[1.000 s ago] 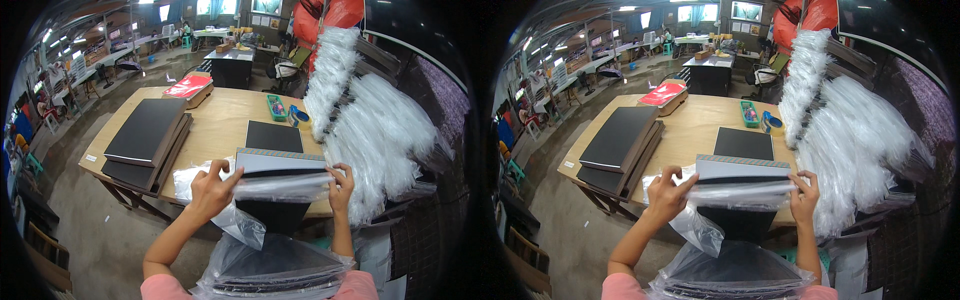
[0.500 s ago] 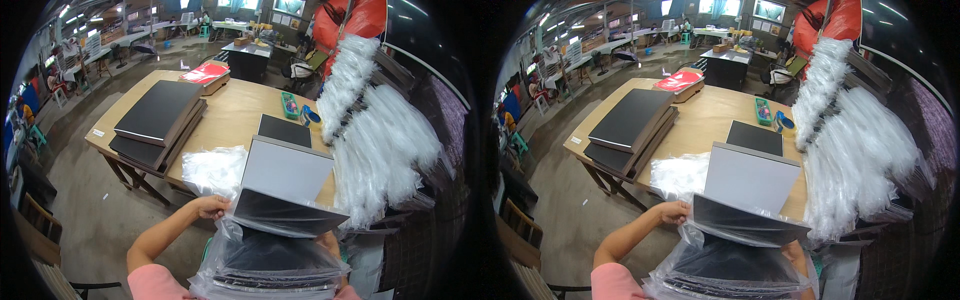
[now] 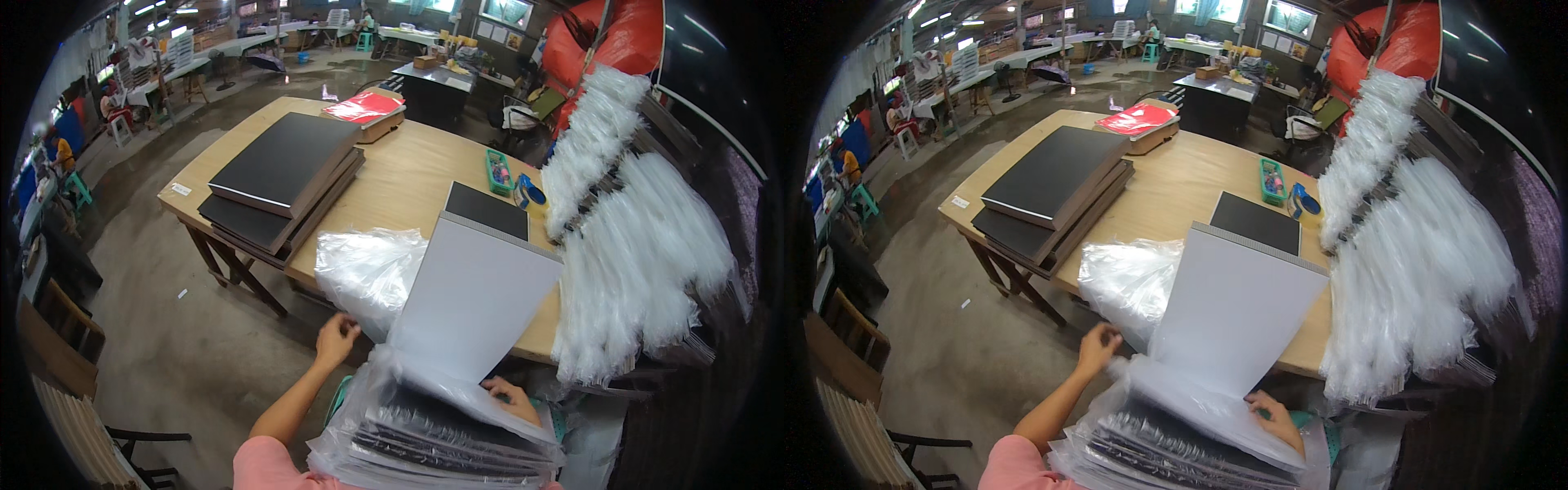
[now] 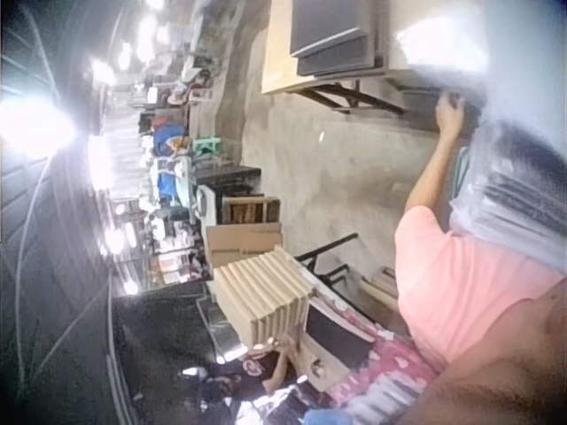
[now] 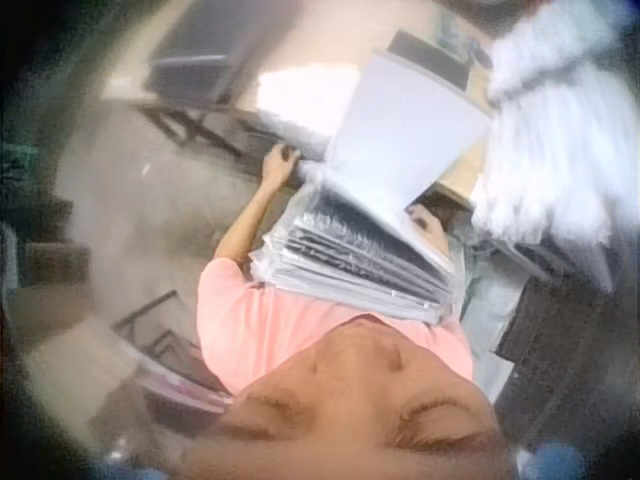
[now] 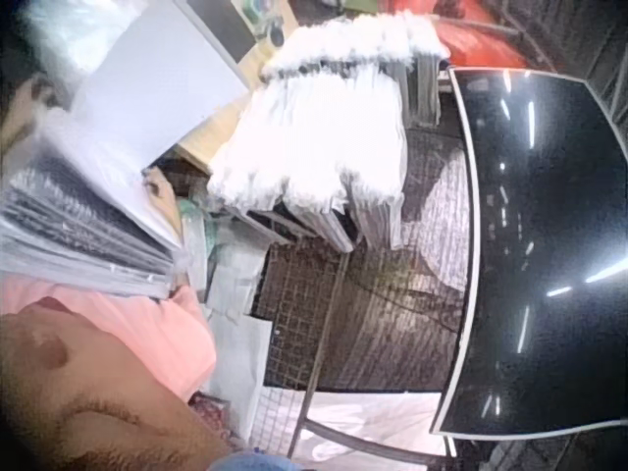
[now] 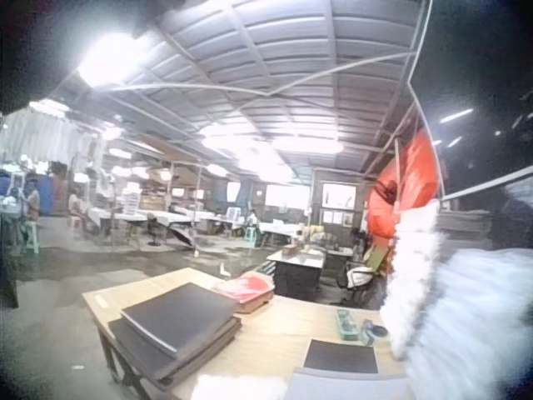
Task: The person places black notebooks into plastic bags and stacks the bagged items on top of one another.
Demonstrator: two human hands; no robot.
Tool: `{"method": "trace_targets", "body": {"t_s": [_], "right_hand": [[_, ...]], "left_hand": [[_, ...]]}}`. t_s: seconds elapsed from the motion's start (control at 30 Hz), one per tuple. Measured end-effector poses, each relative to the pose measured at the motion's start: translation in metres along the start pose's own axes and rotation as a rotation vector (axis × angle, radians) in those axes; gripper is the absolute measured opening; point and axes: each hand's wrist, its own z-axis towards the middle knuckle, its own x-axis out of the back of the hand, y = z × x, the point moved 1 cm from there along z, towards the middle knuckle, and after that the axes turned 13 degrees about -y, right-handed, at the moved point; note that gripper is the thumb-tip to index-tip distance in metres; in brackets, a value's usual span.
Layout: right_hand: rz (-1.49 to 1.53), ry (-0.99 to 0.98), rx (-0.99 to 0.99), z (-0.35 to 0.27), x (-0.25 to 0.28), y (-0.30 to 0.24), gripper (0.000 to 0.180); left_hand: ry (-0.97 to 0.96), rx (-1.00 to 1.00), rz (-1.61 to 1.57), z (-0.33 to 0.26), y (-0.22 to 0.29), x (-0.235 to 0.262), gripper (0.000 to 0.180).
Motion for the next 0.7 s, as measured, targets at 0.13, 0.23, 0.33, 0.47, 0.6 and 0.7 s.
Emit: {"method": "trace_targets", "body": {"t_s": [0.13,0.23,0.33,0.47,0.6,0.7], "right_hand": [[1.218,0.37,-0.153,0.001,0.0,0.01,0.018],[1.06,0.282,-0.281,0.001,-0.003,0.048,0.021],[0.828,0.211,-0.574,0.011,-0.016,0.085,0.033],[0.125,0.5,-0.75,-0.02,-0.034,0.155,0.02],[-0.162,0.329,-0.66,0.031,0.024,0.064,0.015],[0.006,-0.086,-0.405,0.08,0.09,-0.084,0.02]], "left_hand": [[0.389,-0.076,-0.015,0.015,0.047,0.048,0.035],[0.54,-0.216,0.263,0.033,0.078,0.063,0.039],[0.557,-0.266,0.539,0.055,0.095,0.076,0.034],[0.365,-0.534,0.309,0.101,0.089,0.078,0.017],[0.242,-0.487,-0.083,0.116,0.071,0.096,0.004],[0.17,-0.319,-0.065,0.121,0.089,0.091,0.009]]}}
